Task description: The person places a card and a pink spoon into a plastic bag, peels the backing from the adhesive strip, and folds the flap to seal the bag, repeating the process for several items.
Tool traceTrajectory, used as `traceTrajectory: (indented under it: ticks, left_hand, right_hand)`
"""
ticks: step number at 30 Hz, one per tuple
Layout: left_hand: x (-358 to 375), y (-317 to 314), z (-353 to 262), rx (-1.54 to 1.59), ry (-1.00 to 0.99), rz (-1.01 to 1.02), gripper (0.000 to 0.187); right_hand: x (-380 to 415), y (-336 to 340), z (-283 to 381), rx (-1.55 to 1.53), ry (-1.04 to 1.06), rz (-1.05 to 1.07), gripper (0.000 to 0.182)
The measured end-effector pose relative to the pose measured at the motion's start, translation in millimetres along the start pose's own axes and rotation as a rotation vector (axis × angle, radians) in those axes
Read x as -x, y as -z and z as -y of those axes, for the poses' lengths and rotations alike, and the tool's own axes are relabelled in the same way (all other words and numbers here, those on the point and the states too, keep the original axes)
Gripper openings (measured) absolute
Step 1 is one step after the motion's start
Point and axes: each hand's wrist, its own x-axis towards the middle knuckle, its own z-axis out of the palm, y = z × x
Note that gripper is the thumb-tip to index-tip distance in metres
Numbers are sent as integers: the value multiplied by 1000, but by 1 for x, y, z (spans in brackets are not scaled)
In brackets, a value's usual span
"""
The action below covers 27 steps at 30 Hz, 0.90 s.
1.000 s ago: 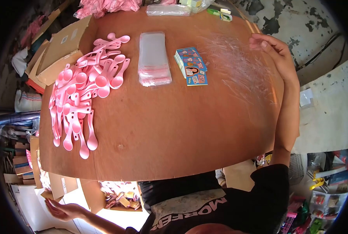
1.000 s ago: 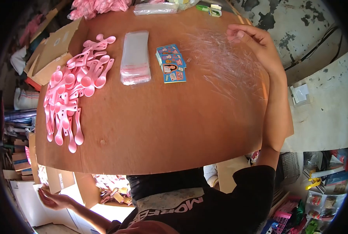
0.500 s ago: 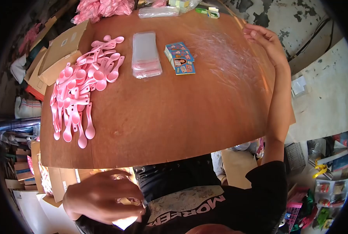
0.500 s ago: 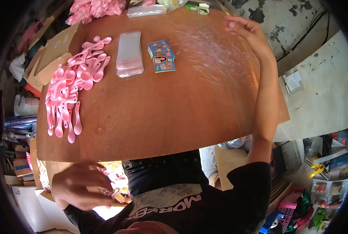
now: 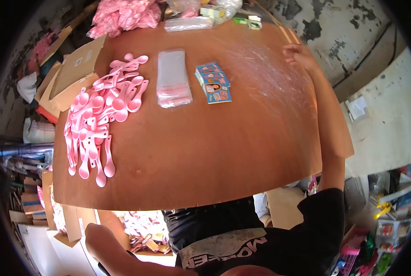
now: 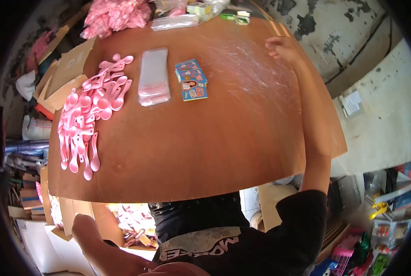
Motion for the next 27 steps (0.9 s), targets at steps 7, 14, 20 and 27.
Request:
traceTrajectory:
  ticks: [7, 14, 20, 27]
  left_hand:
    - [3, 103, 65, 70, 546, -128, 12]
    - [31, 153, 123, -387, 1016, -531, 13]
    - [64, 175, 132, -604, 991, -600, 11]
    - [80, 184, 138, -728, 956, -668, 9]
  right_hand:
    - [49, -99, 130, 79, 270, 178, 31]
    - [70, -220, 181, 274, 934, 347, 16]
    - [57, -242, 171, 330, 728, 423, 16]
    - [65, -246, 175, 346, 728, 345, 16]
